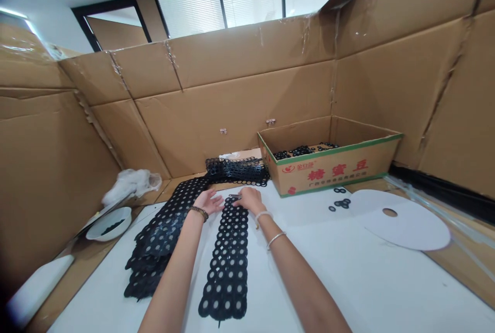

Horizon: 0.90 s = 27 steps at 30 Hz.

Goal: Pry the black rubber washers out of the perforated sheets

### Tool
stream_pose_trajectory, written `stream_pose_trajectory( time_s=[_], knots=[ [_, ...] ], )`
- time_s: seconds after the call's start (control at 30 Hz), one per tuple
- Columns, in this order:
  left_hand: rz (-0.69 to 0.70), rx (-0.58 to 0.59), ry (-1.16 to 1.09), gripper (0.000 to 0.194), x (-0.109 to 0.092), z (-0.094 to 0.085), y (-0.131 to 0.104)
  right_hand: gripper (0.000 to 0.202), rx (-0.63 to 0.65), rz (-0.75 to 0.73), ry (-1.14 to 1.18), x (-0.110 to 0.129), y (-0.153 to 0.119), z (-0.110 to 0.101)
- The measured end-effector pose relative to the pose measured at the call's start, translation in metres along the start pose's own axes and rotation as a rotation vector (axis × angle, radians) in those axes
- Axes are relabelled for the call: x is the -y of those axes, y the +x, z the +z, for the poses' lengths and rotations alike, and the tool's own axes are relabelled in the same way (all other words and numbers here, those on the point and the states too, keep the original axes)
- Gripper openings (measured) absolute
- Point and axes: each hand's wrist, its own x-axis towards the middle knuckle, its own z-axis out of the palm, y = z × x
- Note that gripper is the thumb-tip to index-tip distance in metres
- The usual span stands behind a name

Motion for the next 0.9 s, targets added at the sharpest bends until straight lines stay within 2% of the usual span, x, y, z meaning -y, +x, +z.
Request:
stream_pose_trajectory(
  time_s=[0.1, 0.2, 0.47, 0.6, 0.73, 0.8, 0.9],
  knots=[
    [-0.173, 0.13, -0.243, 0.041, -0.003, -0.007, -0.002, 0.034, 0.01, 0.016, 0.007, 0.006, 0.0, -0.001],
    [-0.263, 0.182, -0.393, 0.041, -0.004, -0.009, -0.003, 0.035, 0.012, 0.04, 0.052, 0.01, 0.001, -0.003],
    [-0.366, 0.238, -0.52, 0.032, -0.005, 0.0, -0.005, 0.035, 0.067, 0.115, 0.383, 0.004, 0.006, -0.004],
    [-0.415, 0.283, -0.567, 0.029, -0.006, 0.0, -0.007, 0.036, 0.097, 0.134, 0.651, -0.013, 0.008, -0.026],
    [-0.459, 0.293, -0.618, 0.029, -0.006, -0.002, -0.009, 0.037, 0.048, 0.116, 0.87, -0.035, 0.006, -0.054],
    [-0.475, 0.295, -0.642, 0.03, -0.005, -0.004, -0.01, 0.037, 0.019, 0.139, 0.923, -0.039, 0.005, -0.059],
    [-0.487, 0.292, -0.675, 0.03, -0.006, -0.005, -0.012, 0.035, -0.012, 0.192, 0.929, -0.036, 0.006, -0.053]
  ],
)
